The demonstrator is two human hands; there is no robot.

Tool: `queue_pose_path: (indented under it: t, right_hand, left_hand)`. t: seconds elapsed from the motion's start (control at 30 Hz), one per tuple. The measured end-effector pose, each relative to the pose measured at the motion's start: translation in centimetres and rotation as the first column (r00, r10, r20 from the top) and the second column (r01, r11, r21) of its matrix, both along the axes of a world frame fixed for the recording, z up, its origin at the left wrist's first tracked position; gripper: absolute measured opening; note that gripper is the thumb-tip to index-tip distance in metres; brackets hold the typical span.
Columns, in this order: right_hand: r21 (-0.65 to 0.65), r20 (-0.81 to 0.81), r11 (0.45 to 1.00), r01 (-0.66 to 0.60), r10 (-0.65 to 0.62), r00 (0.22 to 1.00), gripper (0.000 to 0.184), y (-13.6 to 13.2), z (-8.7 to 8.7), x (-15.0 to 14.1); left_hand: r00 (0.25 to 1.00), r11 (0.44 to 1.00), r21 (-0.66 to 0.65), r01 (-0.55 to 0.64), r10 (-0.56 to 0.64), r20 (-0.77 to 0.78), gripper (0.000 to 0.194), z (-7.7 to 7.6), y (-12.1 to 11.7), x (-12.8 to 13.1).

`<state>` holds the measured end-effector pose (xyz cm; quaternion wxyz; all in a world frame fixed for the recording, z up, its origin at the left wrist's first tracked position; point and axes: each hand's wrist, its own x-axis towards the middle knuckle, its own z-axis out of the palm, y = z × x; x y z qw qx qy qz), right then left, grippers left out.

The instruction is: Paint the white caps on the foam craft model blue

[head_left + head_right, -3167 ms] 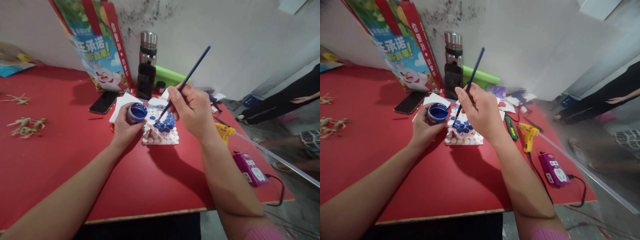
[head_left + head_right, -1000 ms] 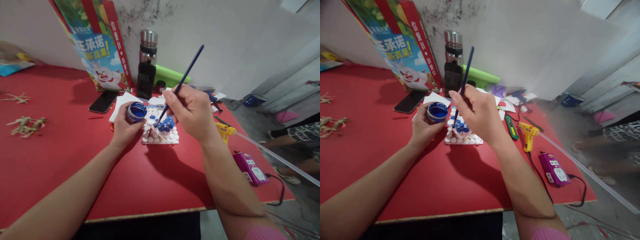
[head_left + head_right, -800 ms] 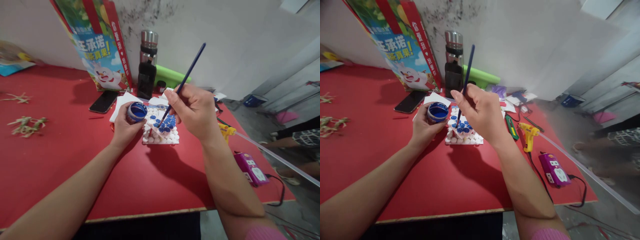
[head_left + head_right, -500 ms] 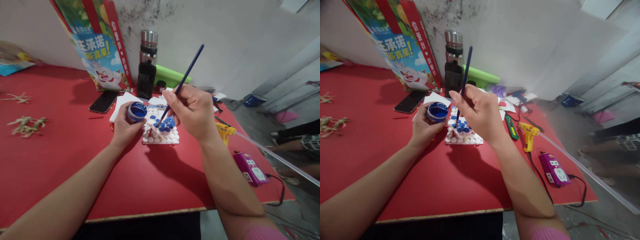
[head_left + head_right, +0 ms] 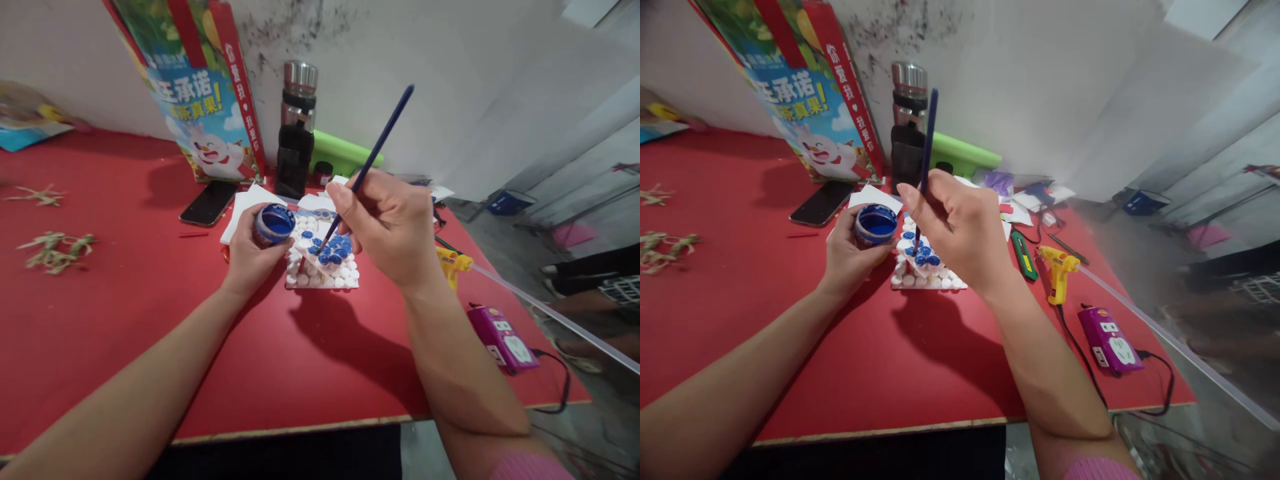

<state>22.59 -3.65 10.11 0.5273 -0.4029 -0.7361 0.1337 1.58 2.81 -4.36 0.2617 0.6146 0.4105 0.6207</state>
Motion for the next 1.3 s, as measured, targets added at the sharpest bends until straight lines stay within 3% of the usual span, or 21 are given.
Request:
queue_pose_path:
  t: [0.37, 0.57, 0.67, 0.77, 0.87, 1.03, 1.13, 1.3]
  right_hand:
    - [0.05, 0.018, 0.999, 0.019, -0.02, 1.0, 0.043, -0.2, 0.1, 0.0]
    - [0.114, -0.185, 0.986, 0.121, -0.099, 0.978, 0.032, -0.4, 1.2, 0.8]
    - [0.15, -0.289, 0.975, 0.162, -0.113, 0.951, 0.022, -0.7, 0.9, 1.5]
    - [0.1, -0.248, 0.968, 0.23, -0.199, 0.948, 0.022, -1.8, -1.1, 2.5]
    - [-0.016, -0.111, 0.94, 0.342, -0.341, 0.933, 0.014, -4.1, -4.5, 3.1]
    - [-0.051, 0.069, 0.895, 0.442, -0.439, 0.896, 0.053, -7.5, -9.4, 2.0]
    - [-0.016, 0.152, 0.882, 0.471, -0.464, 0.873, 0.07, -7.7, -10.3, 0.5]
    - [0.009, 0.313, 0.86, 0.51, -0.487, 0.815, 0.079, -6.1, -10.3, -1.9]
  left_hand:
    - [1.0, 1.0, -0.003, 0.005, -0.004, 0.021, 0.064, -0.2, 0.2, 0.0]
    - [1.0, 0.999, -0.036, 0.006, -0.005, 0.029, 0.069, -0.2, 0.2, -0.2]
    - [0.999, 0.999, -0.045, 0.003, -0.001, 0.044, 0.07, -0.1, 0.3, -0.3]
    - [0.999, 0.999, -0.038, -0.021, 0.022, 0.039, 0.069, 0.1, 0.3, -0.4]
    - [0.998, 0.998, -0.026, -0.051, 0.052, 0.03, 0.068, 0.3, 0.2, -0.4]
    - [0.999, 0.999, -0.048, -0.009, 0.011, 0.038, 0.067, 0.3, 0.1, -0.2]
    - [0.999, 0.999, -0.044, 0.02, -0.018, 0.045, 0.068, 0.3, 0.1, 0.0]
    - [0.999, 0.998, -0.059, -0.006, 0.008, 0.039, 0.069, 0.9, 0.1, -0.1]
